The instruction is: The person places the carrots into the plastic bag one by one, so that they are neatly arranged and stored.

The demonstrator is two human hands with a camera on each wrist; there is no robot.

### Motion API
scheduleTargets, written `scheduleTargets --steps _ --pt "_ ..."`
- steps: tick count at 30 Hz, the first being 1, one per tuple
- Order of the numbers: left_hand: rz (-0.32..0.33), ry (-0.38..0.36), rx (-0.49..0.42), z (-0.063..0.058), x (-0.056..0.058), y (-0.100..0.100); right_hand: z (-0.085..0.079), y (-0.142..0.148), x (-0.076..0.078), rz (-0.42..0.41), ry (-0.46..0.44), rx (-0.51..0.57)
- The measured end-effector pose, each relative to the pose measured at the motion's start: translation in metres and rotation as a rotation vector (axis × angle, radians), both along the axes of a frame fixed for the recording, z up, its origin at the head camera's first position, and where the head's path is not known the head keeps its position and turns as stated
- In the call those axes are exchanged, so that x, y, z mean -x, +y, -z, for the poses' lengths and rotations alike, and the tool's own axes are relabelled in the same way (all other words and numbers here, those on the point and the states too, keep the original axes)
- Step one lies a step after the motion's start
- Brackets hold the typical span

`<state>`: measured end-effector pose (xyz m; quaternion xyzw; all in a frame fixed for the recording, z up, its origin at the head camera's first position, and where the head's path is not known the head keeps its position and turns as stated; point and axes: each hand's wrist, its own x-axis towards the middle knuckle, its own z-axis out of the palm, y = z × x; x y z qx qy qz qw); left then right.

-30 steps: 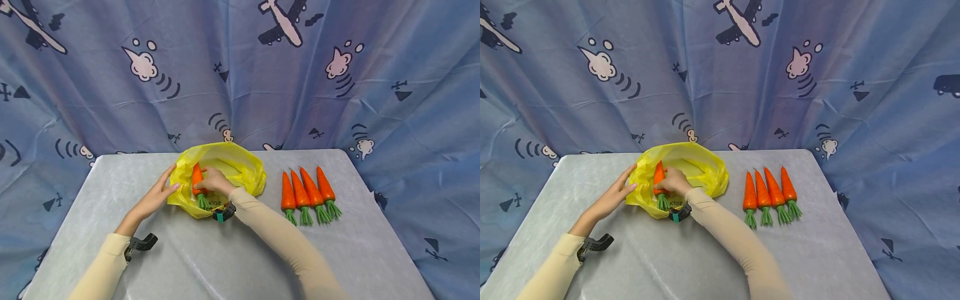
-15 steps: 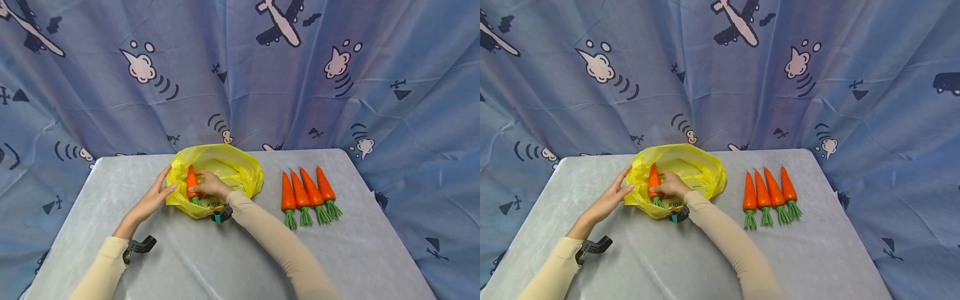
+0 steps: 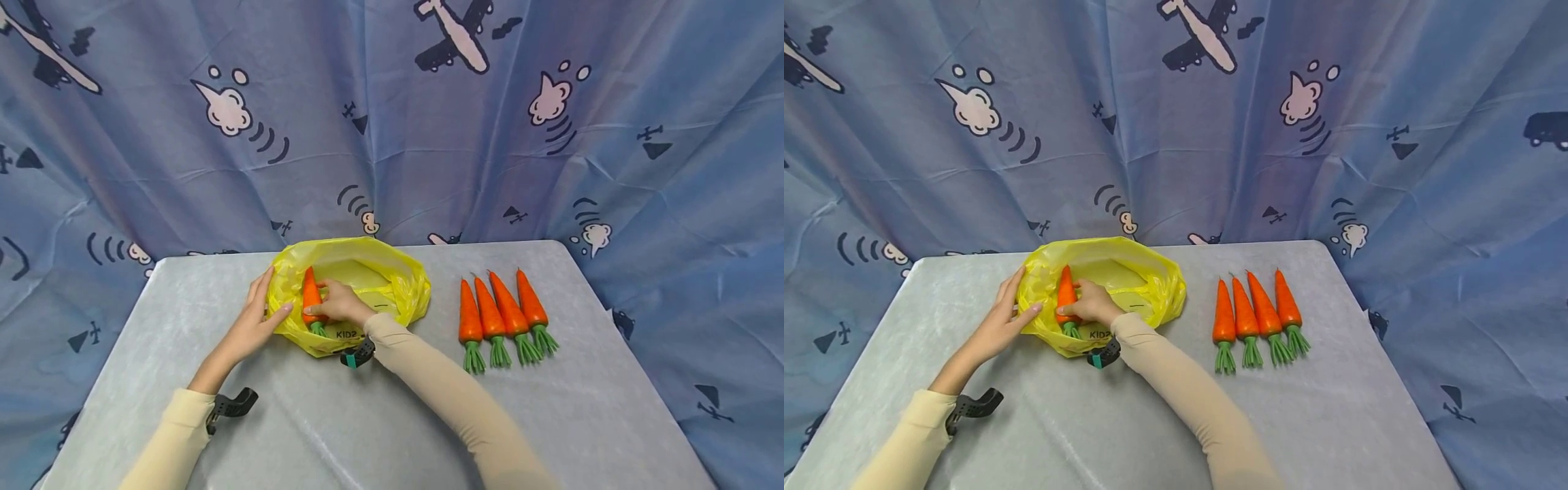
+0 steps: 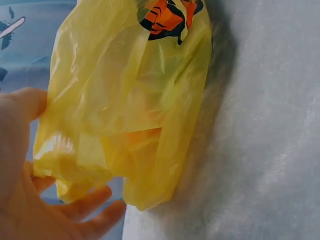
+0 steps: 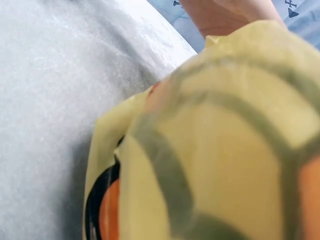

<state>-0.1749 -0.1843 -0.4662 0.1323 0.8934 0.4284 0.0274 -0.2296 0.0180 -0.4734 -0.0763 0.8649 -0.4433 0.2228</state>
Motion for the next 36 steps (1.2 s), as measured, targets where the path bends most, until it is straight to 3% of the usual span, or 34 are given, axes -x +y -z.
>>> scheduleTargets --steps 9,36 --pt "0.047 0.019 -0.060 0.0006 -0.0031 0.0015 -0.0025 0.0011 -0.0015 -0.010 -0.006 0.029" --pt "0.070 -0.001 -0.092 0.0020 -0.0030 0.0016 -0.0024 0.0053 -0.0018 0.002 -0.014 0.053"
